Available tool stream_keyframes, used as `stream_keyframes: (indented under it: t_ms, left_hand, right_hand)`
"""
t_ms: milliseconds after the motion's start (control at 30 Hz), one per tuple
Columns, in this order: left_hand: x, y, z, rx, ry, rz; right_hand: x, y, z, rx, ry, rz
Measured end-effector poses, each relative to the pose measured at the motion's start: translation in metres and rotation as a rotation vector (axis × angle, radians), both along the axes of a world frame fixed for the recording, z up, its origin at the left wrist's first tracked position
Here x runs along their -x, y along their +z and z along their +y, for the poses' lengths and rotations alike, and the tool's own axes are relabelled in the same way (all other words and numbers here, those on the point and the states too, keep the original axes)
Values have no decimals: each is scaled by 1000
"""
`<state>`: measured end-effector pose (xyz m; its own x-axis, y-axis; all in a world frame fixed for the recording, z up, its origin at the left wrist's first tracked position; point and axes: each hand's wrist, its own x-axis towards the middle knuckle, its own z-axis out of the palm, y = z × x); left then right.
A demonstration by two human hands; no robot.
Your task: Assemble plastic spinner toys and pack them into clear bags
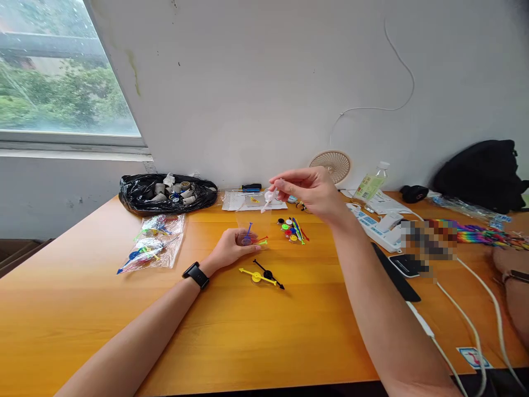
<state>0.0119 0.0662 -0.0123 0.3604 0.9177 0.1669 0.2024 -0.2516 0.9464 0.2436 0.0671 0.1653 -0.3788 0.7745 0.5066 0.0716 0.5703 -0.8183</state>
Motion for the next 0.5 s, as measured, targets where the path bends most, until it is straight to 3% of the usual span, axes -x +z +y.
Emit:
stream_keyframes:
  t_ms: [100,200,400,500]
  left_hand:
    - [0,0,-2,-2,-29,7]
    - [0,0,-3,8,-57,-22]
    - [0,3,-4,26,-106,-36]
    - [0,2,-3,6,-143,-57]
  right_hand:
    - [16,-10,4,7,-8,-78]
    - [24,-17,4,20,22,-300]
    - [22,-20,0,-9,37,-692]
    - [21,-19,0,53,49,-757]
